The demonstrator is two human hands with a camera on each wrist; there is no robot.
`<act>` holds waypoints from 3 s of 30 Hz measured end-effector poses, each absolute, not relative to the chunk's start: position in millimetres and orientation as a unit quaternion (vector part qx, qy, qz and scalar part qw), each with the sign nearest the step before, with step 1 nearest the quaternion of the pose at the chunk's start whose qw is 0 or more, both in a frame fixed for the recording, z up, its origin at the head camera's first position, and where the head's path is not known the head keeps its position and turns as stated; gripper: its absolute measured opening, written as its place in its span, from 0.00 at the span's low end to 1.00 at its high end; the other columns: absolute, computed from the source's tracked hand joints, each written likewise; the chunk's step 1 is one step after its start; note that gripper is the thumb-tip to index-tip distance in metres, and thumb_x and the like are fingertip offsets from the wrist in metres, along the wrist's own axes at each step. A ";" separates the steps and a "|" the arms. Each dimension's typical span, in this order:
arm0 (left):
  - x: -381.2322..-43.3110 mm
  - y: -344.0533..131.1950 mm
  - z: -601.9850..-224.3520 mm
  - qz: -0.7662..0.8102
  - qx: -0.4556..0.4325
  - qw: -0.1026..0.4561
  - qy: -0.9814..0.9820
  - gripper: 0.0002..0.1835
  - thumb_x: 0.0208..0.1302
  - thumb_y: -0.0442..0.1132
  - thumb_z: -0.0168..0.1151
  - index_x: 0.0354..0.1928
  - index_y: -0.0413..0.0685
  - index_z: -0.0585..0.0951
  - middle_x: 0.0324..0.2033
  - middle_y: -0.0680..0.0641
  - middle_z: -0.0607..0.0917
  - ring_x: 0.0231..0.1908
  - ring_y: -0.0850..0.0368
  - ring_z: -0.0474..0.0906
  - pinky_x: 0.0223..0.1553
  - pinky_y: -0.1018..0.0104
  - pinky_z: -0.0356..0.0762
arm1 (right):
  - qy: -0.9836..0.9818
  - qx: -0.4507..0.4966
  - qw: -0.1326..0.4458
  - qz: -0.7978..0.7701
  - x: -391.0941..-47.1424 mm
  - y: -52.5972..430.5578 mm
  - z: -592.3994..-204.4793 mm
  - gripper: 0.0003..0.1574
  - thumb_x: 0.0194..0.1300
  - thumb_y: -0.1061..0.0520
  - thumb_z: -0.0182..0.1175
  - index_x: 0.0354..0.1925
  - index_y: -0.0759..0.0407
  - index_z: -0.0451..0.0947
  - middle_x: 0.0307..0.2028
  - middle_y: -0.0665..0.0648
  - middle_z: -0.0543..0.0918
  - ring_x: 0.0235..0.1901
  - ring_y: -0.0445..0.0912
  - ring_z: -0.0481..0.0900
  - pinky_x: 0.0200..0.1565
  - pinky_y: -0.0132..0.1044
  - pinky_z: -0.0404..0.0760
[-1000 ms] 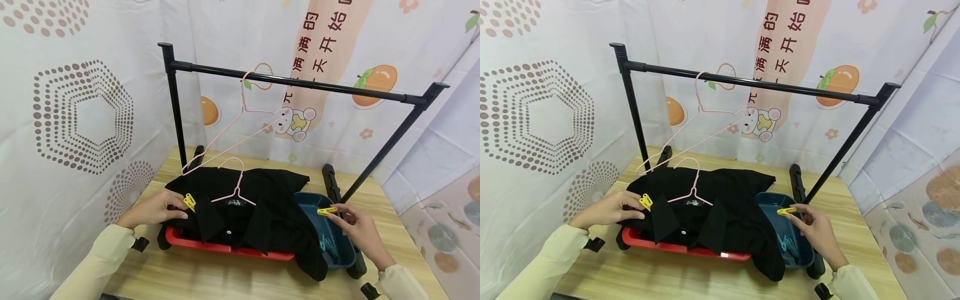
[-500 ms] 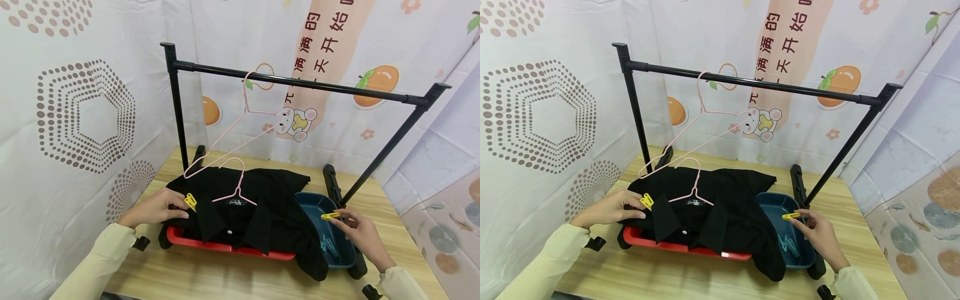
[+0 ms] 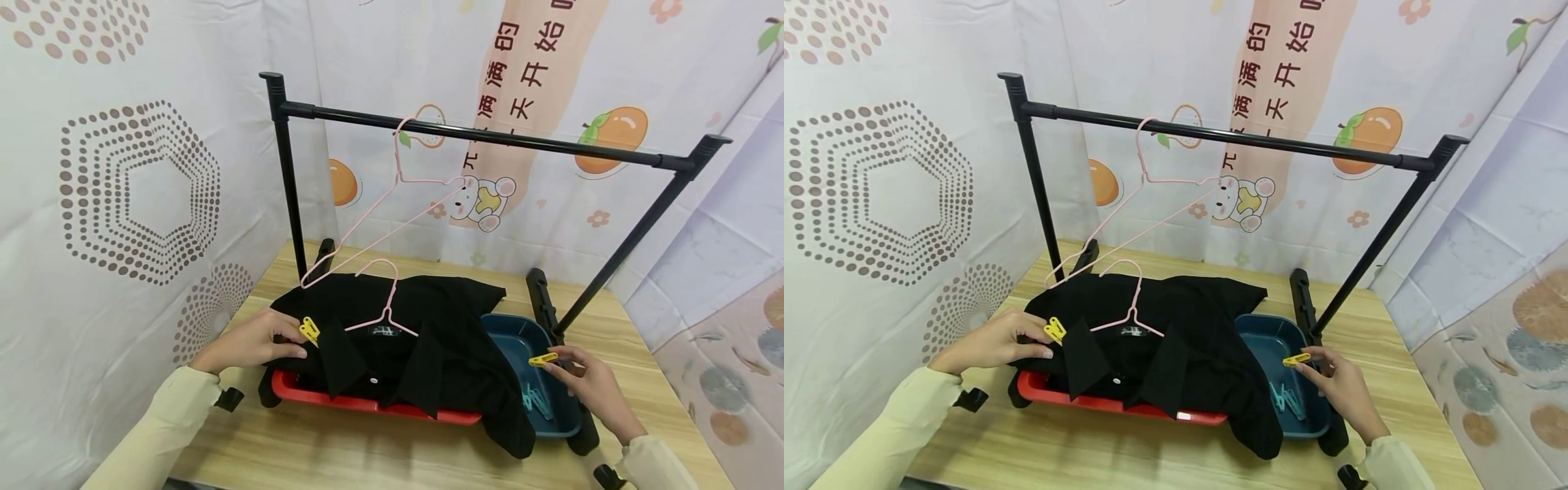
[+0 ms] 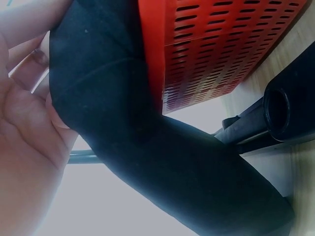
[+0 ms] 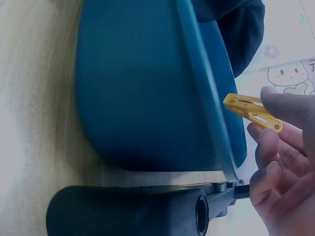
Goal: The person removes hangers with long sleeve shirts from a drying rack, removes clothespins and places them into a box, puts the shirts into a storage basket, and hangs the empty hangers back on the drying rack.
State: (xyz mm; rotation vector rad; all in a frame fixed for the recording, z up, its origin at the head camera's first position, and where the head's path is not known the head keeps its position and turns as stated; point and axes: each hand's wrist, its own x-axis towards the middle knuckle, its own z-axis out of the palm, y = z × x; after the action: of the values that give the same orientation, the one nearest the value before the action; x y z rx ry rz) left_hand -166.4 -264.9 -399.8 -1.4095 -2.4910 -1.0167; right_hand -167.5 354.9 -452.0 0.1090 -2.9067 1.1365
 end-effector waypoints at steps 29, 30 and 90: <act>-167.9 -266.1 -403.0 -0.335 -0.466 0.053 -0.817 0.05 0.63 0.35 0.74 0.35 0.56 0.89 0.28 0.64 0.81 0.28 0.71 0.72 0.30 0.77 0.73 | -0.967 0.119 0.008 0.224 -185.9 346.7 -458.2 0.20 0.64 0.55 0.72 0.49 0.66 0.84 0.38 0.55 0.88 0.32 0.46 0.75 0.33 0.40 0.73; -168.0 -266.0 -402.9 -0.336 -0.466 0.052 -0.817 0.05 0.63 0.35 0.74 0.35 0.56 0.89 0.28 0.64 0.81 0.28 0.71 0.72 0.30 0.77 0.74 | -0.968 0.120 0.006 0.222 -186.1 346.5 -457.8 0.20 0.64 0.55 0.72 0.49 0.66 0.84 0.38 0.55 0.88 0.33 0.46 0.76 0.35 0.41 0.73; -165.0 -266.9 -401.3 -0.334 -0.457 0.042 -0.824 0.05 0.65 0.36 0.73 0.35 0.58 0.89 0.28 0.64 0.80 0.28 0.71 0.71 0.28 0.73 0.74 | -0.900 0.235 0.110 0.350 -155.9 247.9 -379.3 0.10 0.70 0.56 0.69 0.49 0.51 0.85 0.35 0.44 0.87 0.16 0.38 0.65 0.18 0.32 0.65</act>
State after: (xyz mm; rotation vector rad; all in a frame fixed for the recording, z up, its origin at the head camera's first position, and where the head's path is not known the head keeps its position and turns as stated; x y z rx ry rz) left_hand -165.0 -266.9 -401.3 -1.3977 -2.5197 -1.0207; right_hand -155.9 247.9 -379.3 0.6908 -2.6445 1.0294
